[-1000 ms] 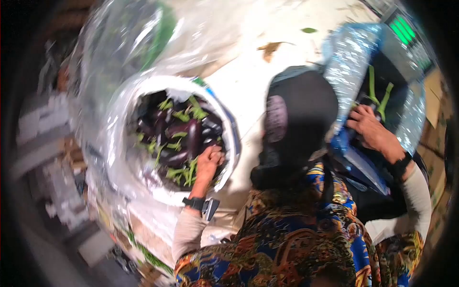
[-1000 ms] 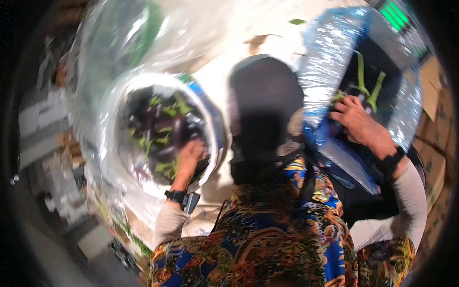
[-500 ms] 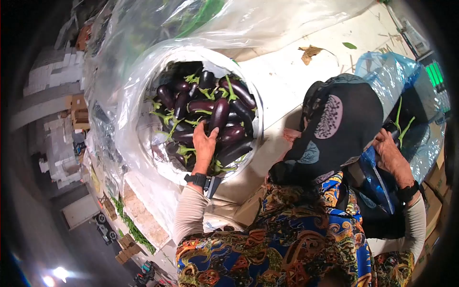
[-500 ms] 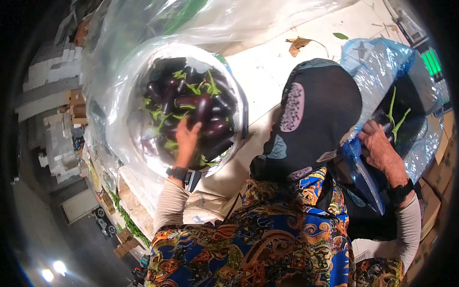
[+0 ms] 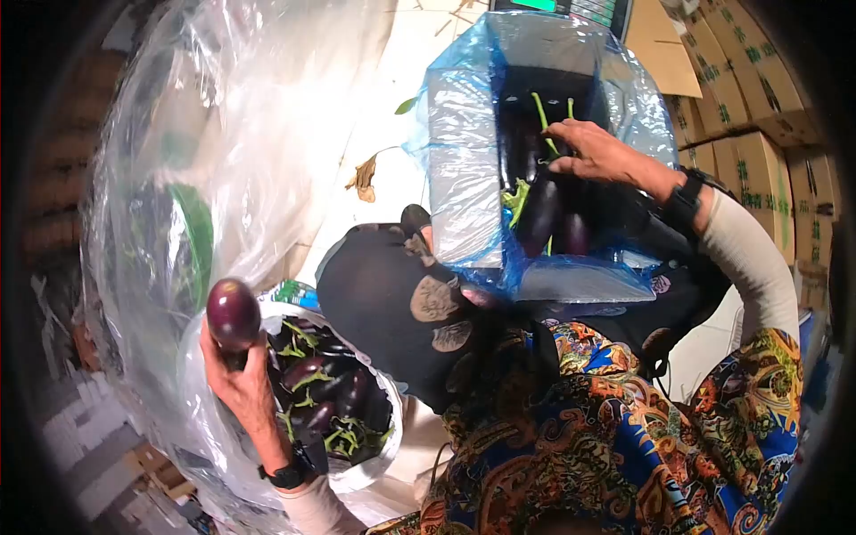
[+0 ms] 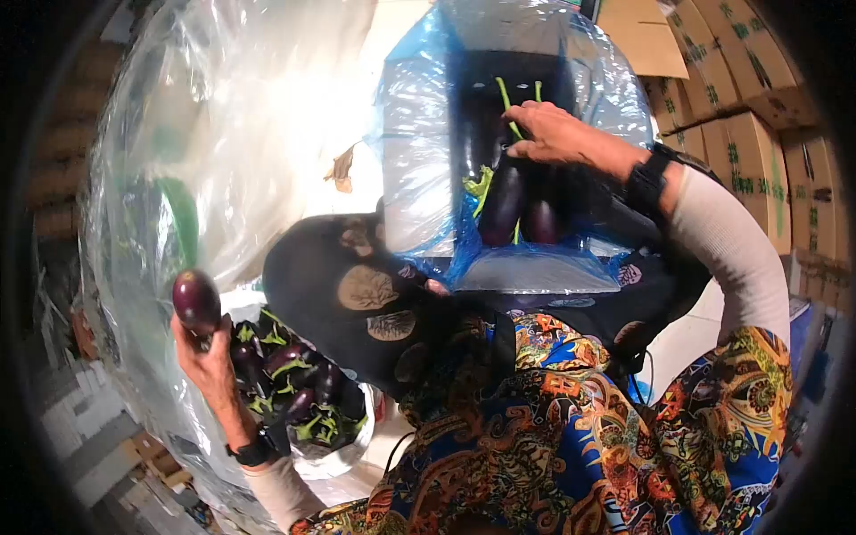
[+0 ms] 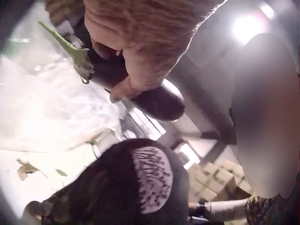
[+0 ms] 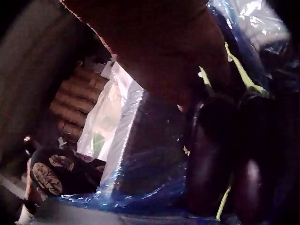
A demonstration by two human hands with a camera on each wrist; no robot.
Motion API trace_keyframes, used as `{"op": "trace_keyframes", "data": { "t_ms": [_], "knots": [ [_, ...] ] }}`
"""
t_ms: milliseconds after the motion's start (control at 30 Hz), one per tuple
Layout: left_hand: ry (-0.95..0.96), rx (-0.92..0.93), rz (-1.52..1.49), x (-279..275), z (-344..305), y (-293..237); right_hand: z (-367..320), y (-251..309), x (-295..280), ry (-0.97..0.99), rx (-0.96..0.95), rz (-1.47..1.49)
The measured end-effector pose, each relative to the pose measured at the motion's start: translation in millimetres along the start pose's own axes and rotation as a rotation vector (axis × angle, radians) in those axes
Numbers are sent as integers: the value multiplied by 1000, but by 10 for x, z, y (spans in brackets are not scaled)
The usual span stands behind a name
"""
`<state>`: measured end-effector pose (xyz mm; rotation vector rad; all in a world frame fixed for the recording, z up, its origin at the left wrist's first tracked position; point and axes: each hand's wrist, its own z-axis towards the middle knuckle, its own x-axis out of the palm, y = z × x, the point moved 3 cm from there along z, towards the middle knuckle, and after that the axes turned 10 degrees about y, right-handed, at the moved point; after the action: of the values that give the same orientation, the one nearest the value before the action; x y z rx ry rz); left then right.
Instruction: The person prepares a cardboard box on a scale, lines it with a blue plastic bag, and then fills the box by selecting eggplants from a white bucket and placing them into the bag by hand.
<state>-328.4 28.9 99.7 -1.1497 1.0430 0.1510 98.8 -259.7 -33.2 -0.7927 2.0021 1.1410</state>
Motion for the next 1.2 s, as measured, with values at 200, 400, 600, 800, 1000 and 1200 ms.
{"op": "trace_keyframes", "data": {
  "t_ms": [200, 400, 600, 800, 1000, 1200],
  "knots": [
    [311, 1040, 434, 861, 711, -1864, 168, -178, 245, 17, 270, 406],
    [622, 1545, 652, 1902, 735, -2388, 291, -167, 489, -50, 132, 483],
    [828, 1662, 747, 2453, 595, -2378, 311, -105, 293, -125, 119, 493],
    [1016, 1635, 785, 2771, 559, -2167, 493, -161, 7, 57, 14, 365],
    [1027, 1540, 692, 2948, 554, -2041, 515, -321, 124, 111, 138, 412],
    [1373, 1241, 827, 3182, 520, -1858, 459, -372, 244, 40, 106, 285]
  ]
}}
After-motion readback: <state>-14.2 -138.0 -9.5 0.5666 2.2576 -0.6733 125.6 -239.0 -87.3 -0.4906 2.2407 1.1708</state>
